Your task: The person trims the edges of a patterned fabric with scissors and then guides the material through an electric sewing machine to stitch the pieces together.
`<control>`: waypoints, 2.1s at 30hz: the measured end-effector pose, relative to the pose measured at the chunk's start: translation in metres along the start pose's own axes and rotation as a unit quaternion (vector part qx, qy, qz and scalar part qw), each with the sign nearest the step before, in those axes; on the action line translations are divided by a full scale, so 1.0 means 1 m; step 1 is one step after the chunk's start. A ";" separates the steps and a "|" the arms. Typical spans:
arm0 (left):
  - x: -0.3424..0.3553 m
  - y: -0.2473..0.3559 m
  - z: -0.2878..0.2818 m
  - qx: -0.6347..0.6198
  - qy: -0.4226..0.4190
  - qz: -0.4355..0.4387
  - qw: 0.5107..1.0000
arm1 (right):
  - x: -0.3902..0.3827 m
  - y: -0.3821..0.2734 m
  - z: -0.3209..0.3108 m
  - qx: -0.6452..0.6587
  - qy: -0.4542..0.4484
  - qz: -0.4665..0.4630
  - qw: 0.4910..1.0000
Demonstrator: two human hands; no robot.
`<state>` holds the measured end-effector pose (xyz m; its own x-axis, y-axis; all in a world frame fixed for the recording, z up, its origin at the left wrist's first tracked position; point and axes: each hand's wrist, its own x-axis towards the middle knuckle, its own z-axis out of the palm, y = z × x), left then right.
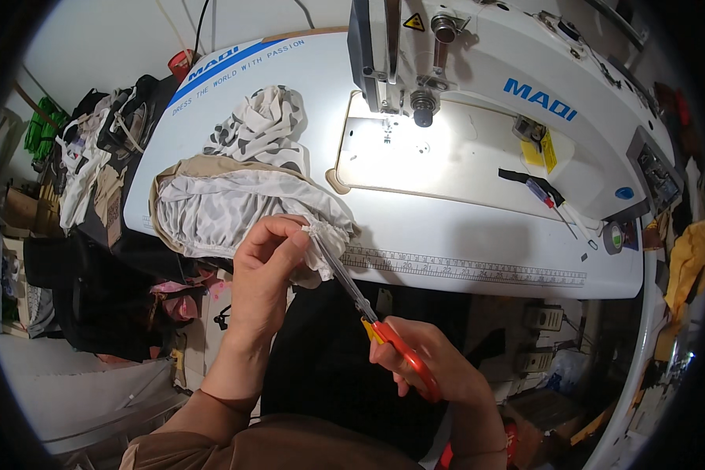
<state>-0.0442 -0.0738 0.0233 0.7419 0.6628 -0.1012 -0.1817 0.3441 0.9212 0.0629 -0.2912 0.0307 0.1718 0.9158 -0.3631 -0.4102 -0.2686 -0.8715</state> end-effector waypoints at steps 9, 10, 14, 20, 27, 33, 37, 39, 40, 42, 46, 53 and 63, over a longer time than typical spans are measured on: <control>0.003 -0.009 0.000 0.069 -0.007 0.096 0.993 | 0.002 -0.013 0.016 -0.038 0.088 0.053 0.994; 0.004 -0.009 0.000 0.069 -0.007 0.096 0.993 | 0.002 -0.013 0.016 -0.038 0.088 0.053 0.994; 0.006 -0.012 -0.002 0.144 0.002 0.152 0.978 | 0.002 -0.013 0.015 -0.065 0.114 0.076 0.988; 0.008 -0.011 -0.007 0.214 -0.004 0.197 0.957 | 0.001 -0.020 0.013 -0.081 0.119 0.104 0.984; 0.005 -0.005 -0.007 0.121 -0.017 0.100 0.987 | 0.000 -0.016 0.012 -0.066 0.102 0.109 0.987; 0.005 -0.002 -0.007 0.109 -0.018 0.081 0.991 | -0.001 -0.010 0.004 -0.044 0.057 0.086 0.994; 0.005 -0.004 -0.008 0.114 -0.024 0.097 0.988 | 0.001 -0.013 0.007 -0.042 0.061 0.095 0.993; 0.005 -0.004 -0.009 0.122 -0.027 0.099 0.987 | 0.002 -0.013 0.008 -0.040 0.069 0.095 0.992; 0.006 -0.005 -0.009 0.122 -0.027 0.099 0.987 | 0.002 -0.014 0.010 -0.040 0.069 0.095 0.992; 0.006 -0.006 -0.008 0.139 -0.028 0.115 0.983 | 0.002 -0.017 0.014 -0.063 0.091 0.090 0.990; 0.008 -0.007 -0.010 0.179 -0.028 0.143 0.973 | 0.002 -0.014 0.011 -0.072 0.098 0.095 0.988; 0.010 -0.008 -0.010 0.251 -0.032 0.178 0.951 | 0.002 -0.012 0.009 -0.071 0.104 0.100 0.987; 0.009 -0.004 -0.013 0.239 -0.056 0.173 0.954 | 0.004 -0.008 0.007 -0.113 0.117 0.063 0.985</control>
<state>-0.0450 -0.0602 0.0134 0.7605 0.5967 0.2561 -0.1329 -0.2431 0.9609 0.0608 -0.2833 0.0384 0.3441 0.7849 -0.5153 -0.2368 -0.4586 -0.8565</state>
